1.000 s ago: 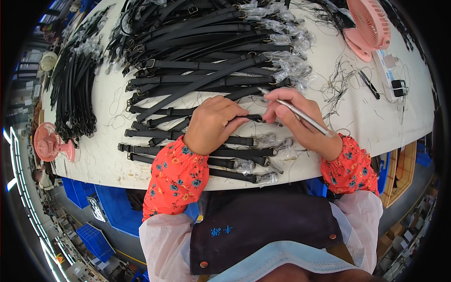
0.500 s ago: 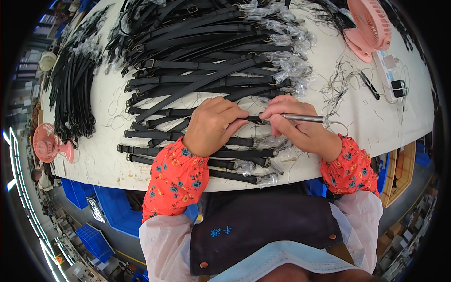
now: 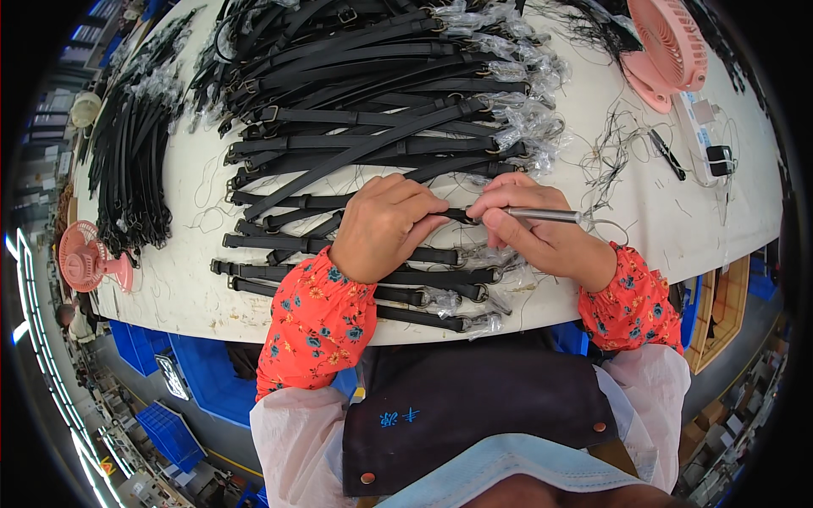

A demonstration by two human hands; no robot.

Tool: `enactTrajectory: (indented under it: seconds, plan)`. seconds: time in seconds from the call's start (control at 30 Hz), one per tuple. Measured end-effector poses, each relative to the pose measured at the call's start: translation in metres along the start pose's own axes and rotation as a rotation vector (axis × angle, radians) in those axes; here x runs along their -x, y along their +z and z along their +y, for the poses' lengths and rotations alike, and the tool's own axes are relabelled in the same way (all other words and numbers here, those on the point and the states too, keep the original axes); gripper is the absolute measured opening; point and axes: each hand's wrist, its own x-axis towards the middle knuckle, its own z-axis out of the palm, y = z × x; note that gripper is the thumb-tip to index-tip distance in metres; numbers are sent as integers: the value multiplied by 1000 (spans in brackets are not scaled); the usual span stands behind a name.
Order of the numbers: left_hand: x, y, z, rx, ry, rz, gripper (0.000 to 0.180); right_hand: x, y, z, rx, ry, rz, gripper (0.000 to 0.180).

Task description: The person uses a metal tool to attach metal hardware to the ends of black leather belts. They work on a white table in a factory setting, handling the belts one by one and placing the finished items into a pile.

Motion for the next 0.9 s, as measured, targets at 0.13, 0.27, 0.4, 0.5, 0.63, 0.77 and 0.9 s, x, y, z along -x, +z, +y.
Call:
enactTrajectory:
  seconds: [0.13,0.27,0.4,0.5,0.63,0.77,0.9]
  plan:
    - [1,0,0,-1,-6,-1,22,-1,0,-1,4,14,2,14]
    - [0,0,1,-3,-11,-4,22,0,-1,-3,15,18,1,14]
    - [0,0,0,-7,-11,-4,23,0,0,0,7,4,-1,14]
    - [0,1,0,-8,-7,1,23,0,0,-1,3,22,1,14]
    - [-2,2,0,-38,34,51,20,3,-2,-2,-3,92,12,18]
    - [-4,-4,3,-72,8,-24,14,4,-1,-11,-152,224,106,24]
    - [-1,3,6,160,-200,-119,11,3,1,-8,-222,227,133,27]
